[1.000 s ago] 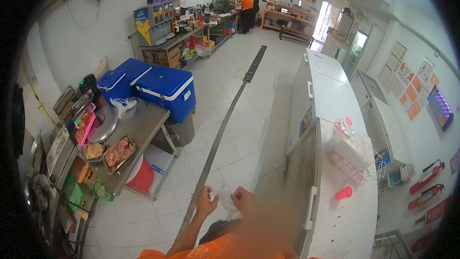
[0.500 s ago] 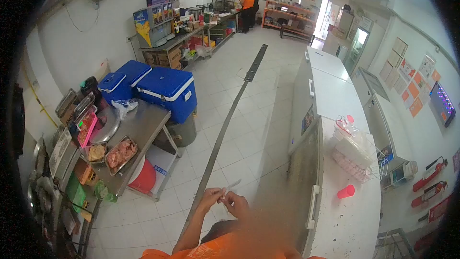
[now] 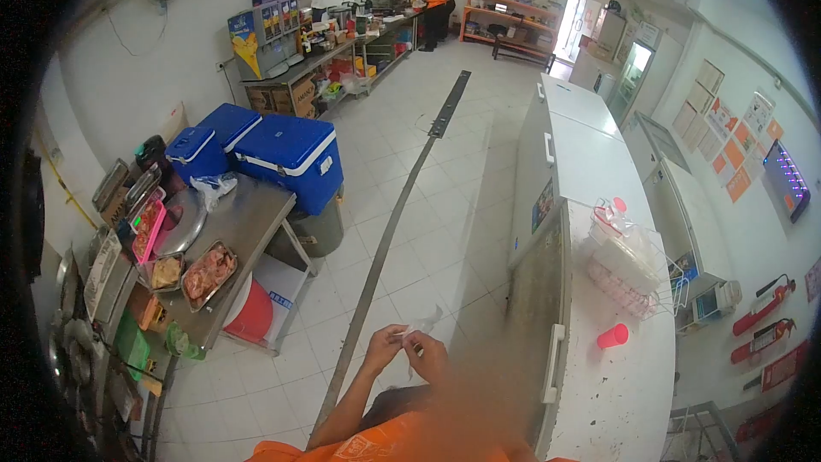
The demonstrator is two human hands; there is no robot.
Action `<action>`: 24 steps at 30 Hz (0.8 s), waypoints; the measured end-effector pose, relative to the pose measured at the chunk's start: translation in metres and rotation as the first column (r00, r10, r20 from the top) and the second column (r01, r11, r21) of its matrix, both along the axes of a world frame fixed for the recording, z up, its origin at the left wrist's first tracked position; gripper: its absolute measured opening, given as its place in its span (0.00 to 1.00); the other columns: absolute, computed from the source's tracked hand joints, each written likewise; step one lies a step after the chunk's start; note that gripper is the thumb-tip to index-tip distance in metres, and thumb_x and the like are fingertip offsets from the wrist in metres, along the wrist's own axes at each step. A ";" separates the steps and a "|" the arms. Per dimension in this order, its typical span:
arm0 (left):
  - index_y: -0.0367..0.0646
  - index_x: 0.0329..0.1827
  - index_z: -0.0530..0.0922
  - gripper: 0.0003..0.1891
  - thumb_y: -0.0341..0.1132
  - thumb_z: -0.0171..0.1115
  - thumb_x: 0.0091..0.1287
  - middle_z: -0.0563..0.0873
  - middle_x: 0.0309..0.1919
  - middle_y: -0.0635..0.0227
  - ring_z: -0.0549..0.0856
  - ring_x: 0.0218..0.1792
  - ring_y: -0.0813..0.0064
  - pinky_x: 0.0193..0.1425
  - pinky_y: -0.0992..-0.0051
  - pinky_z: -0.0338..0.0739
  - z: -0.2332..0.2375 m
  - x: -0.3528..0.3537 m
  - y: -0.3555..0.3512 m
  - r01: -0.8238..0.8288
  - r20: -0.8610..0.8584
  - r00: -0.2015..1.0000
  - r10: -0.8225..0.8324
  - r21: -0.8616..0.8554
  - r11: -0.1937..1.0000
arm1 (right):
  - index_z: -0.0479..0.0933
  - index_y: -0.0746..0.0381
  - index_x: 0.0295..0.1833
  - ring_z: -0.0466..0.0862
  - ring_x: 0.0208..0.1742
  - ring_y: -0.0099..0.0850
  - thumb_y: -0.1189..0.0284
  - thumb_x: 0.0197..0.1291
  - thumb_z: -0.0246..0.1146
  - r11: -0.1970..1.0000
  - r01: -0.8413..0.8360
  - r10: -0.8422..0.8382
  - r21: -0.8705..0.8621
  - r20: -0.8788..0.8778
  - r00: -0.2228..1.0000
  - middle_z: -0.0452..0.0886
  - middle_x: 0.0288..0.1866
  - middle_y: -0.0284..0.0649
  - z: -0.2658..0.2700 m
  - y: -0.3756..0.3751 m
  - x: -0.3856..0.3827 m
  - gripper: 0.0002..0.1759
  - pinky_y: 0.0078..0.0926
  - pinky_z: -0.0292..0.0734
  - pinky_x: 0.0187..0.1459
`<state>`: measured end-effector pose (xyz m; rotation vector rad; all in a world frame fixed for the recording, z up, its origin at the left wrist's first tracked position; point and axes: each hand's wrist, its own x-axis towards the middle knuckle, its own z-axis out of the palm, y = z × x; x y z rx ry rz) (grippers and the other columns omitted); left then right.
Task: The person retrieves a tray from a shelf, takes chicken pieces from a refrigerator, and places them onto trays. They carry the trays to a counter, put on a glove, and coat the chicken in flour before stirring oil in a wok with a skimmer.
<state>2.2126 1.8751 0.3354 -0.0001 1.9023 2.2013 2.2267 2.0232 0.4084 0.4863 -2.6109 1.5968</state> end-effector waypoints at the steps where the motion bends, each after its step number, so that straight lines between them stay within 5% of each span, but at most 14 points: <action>1: 0.40 0.58 0.71 0.23 0.19 0.58 0.58 0.80 0.48 0.62 0.79 0.50 0.73 0.52 0.77 0.75 0.004 -0.002 0.002 0.004 -0.004 1.000 -0.004 0.002 1.000 | 0.77 0.67 0.38 0.83 0.29 0.29 0.74 0.58 0.63 1.000 0.004 -0.004 0.002 -0.004 1.000 0.82 0.28 0.42 0.002 0.002 0.000 0.07 0.25 0.77 0.33; 4: 0.44 0.58 0.73 0.25 0.20 0.61 0.55 0.80 0.51 0.63 0.77 0.53 0.72 0.53 0.76 0.75 0.021 0.001 0.007 -0.191 -0.173 0.967 0.186 -0.012 0.982 | 0.76 0.66 0.38 0.82 0.28 0.29 0.73 0.58 0.63 0.998 -0.061 0.060 0.007 0.057 0.997 0.81 0.27 0.41 0.007 0.007 0.002 0.07 0.25 0.77 0.34; 7: 0.47 0.50 0.78 0.22 0.23 0.64 0.50 0.82 0.49 0.68 0.78 0.51 0.77 0.49 0.70 0.76 0.026 -0.008 -0.009 0.214 -0.150 0.956 -0.252 -0.234 0.948 | 0.76 0.66 0.38 0.81 0.28 0.28 0.72 0.59 0.62 0.988 -0.123 0.136 -0.091 0.146 0.980 0.80 0.25 0.40 0.004 0.007 0.004 0.08 0.25 0.77 0.34; 11: 0.46 0.45 0.77 0.19 0.26 0.67 0.47 0.81 0.43 0.65 0.79 0.48 0.72 0.47 0.71 0.75 0.005 -0.012 -0.020 0.174 -0.030 0.977 -0.211 -0.458 0.871 | 0.74 0.65 0.36 0.81 0.25 0.32 0.72 0.58 0.62 0.998 0.007 -0.012 0.061 0.085 0.996 0.80 0.25 0.42 0.000 0.015 -0.002 0.07 0.26 0.75 0.31; 13: 0.44 0.38 0.76 0.16 0.29 0.69 0.45 0.79 0.31 0.63 0.80 0.37 0.64 0.40 0.71 0.75 0.007 -0.004 -0.023 -0.319 -0.217 0.947 0.237 -0.716 0.620 | 0.74 0.65 0.35 0.80 0.25 0.33 0.72 0.57 0.63 0.981 0.086 -0.097 0.173 0.058 0.994 0.80 0.25 0.43 -0.003 0.018 -0.003 0.07 0.27 0.75 0.29; 14: 0.44 0.38 0.76 0.16 0.29 0.69 0.45 0.79 0.31 0.63 0.80 0.37 0.64 0.40 0.71 0.75 0.013 -0.001 -0.023 -0.321 -0.220 0.946 0.237 -0.717 0.618 | 0.74 0.65 0.34 0.80 0.24 0.34 0.72 0.57 0.63 0.969 0.101 -0.112 0.226 0.036 0.993 0.80 0.25 0.43 -0.008 0.019 -0.004 0.07 0.27 0.74 0.28; 16: 0.42 0.32 0.73 0.14 0.31 0.70 0.44 0.73 0.20 0.64 0.78 0.27 0.59 0.32 0.68 0.74 0.026 0.005 -0.021 -0.626 -0.642 0.740 0.202 -0.546 0.557 | 0.73 0.64 0.34 0.80 0.23 0.35 0.72 0.56 0.63 0.954 0.120 -0.126 0.275 0.005 0.992 0.80 0.25 0.44 -0.011 0.018 -0.006 0.07 0.27 0.74 0.27; 17: 0.42 0.38 0.77 0.14 0.30 0.68 0.48 0.77 0.21 0.63 0.80 0.25 0.63 0.31 0.68 0.75 0.025 0.006 -0.021 -0.555 -0.691 0.717 0.094 -0.484 0.677 | 0.74 0.64 0.34 0.80 0.23 0.34 0.73 0.56 0.63 0.966 0.108 -0.118 0.234 0.032 0.992 0.80 0.25 0.44 -0.012 0.017 -0.005 0.07 0.27 0.74 0.27; 18: 0.42 0.38 0.77 0.14 0.30 0.68 0.48 0.77 0.21 0.63 0.80 0.25 0.63 0.31 0.68 0.75 0.028 0.011 -0.019 -0.559 -0.691 0.716 0.101 -0.481 0.675 | 0.74 0.64 0.34 0.80 0.23 0.33 0.74 0.56 0.63 0.977 0.092 -0.106 0.193 0.063 0.992 0.80 0.25 0.43 -0.013 0.015 -0.003 0.06 0.27 0.74 0.27; 20: 0.43 0.46 0.79 0.15 0.29 0.64 0.53 0.82 0.28 0.61 0.82 0.27 0.70 0.33 0.71 0.76 0.040 0.027 -0.011 -0.111 -0.216 0.976 0.015 -0.441 0.890 | 0.74 0.64 0.34 0.80 0.24 0.32 0.75 0.56 0.63 0.993 0.048 -0.054 0.111 0.044 0.998 0.81 0.25 0.43 -0.011 0.004 -0.003 0.05 0.27 0.75 0.28; 21: 0.43 0.52 0.79 0.17 0.29 0.61 0.58 0.86 0.35 0.63 0.83 0.33 0.73 0.40 0.74 0.77 0.032 0.024 -0.013 -0.046 -0.112 0.994 -0.010 -0.483 0.875 | 0.74 0.64 0.34 0.81 0.24 0.31 0.76 0.56 0.63 1.000 0.013 -0.013 0.022 0.021 1.000 0.81 0.26 0.42 -0.009 -0.004 -0.002 0.04 0.26 0.75 0.29; 22: 0.43 0.52 0.79 0.17 0.29 0.61 0.58 0.86 0.35 0.63 0.83 0.33 0.73 0.40 0.74 0.77 0.022 0.022 -0.014 -0.051 -0.108 0.994 -0.002 -0.485 0.873 | 0.74 0.64 0.34 0.81 0.24 0.31 0.76 0.56 0.63 1.000 0.004 -0.005 0.020 0.026 1.000 0.81 0.26 0.42 -0.006 -0.010 0.003 0.04 0.26 0.75 0.29; 24: 0.40 0.51 0.80 0.15 0.28 0.58 0.60 0.86 0.33 0.67 0.83 0.31 0.72 0.40 0.75 0.78 0.005 0.011 -0.015 -0.176 0.020 0.984 0.177 -0.038 0.984 | 0.75 0.64 0.35 0.81 0.26 0.29 0.77 0.56 0.62 0.993 -0.109 0.109 -0.033 -0.016 0.994 0.81 0.27 0.40 0.002 -0.020 0.005 0.03 0.25 0.76 0.30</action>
